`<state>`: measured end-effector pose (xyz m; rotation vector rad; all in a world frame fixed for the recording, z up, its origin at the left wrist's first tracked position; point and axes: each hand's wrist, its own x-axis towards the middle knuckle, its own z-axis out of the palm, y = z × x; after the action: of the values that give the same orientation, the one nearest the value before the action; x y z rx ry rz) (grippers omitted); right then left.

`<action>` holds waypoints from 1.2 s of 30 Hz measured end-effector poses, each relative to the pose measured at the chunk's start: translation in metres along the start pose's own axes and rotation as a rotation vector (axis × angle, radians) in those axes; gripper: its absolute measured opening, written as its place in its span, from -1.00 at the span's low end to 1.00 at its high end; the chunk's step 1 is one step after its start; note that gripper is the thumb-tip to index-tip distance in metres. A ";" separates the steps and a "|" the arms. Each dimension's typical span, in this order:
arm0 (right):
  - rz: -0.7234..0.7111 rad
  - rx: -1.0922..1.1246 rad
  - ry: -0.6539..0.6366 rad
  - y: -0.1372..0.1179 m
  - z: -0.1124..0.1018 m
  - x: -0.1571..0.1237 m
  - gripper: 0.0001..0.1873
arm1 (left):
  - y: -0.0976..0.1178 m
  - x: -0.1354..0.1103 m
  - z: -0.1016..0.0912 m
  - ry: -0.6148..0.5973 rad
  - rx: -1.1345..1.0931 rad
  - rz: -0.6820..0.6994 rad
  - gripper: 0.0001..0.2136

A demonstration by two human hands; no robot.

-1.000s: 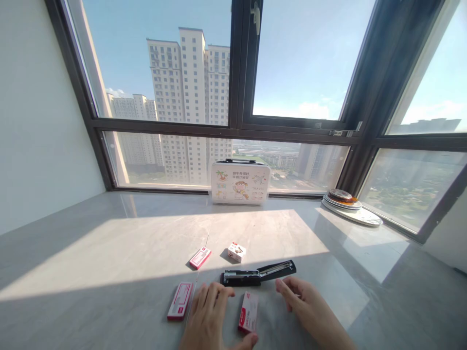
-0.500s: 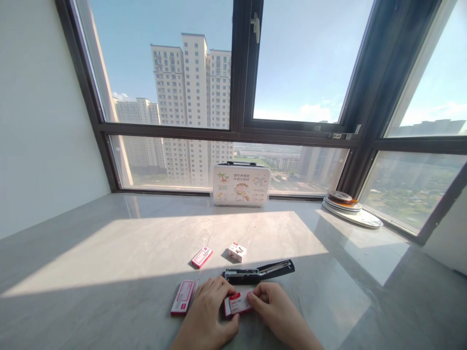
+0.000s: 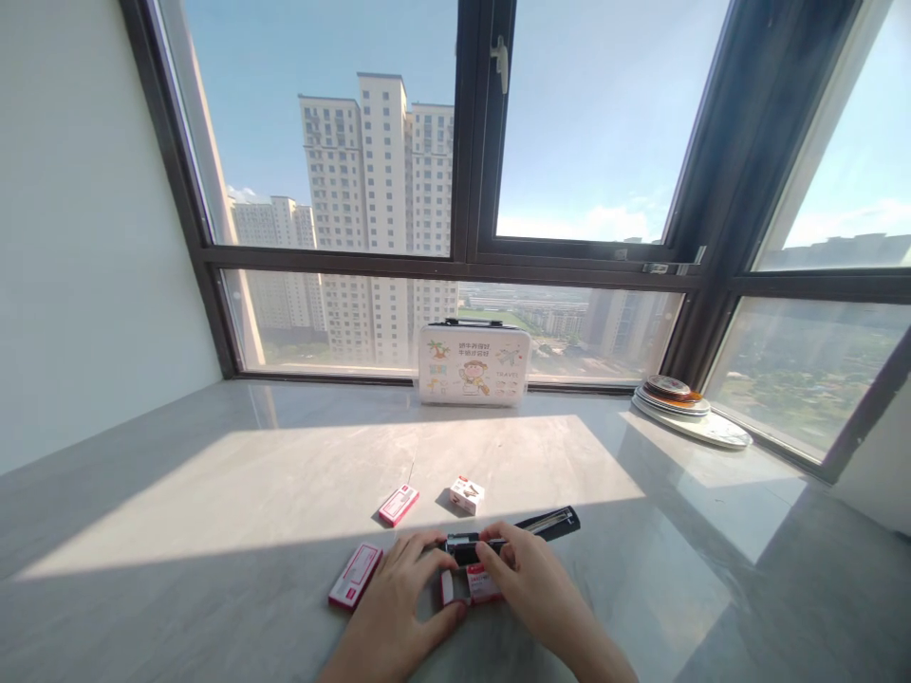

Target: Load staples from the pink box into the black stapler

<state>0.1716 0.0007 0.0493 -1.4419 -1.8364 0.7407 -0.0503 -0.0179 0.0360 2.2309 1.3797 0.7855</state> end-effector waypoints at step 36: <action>-0.012 -0.326 -0.104 0.014 -0.001 -0.021 -0.40 | 0.027 -0.008 0.011 0.096 0.239 -0.120 -0.68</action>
<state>0.1841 -0.0170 0.0362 -1.6180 -2.1194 0.5350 -0.0275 -0.0375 0.0419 2.2839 1.7162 0.7279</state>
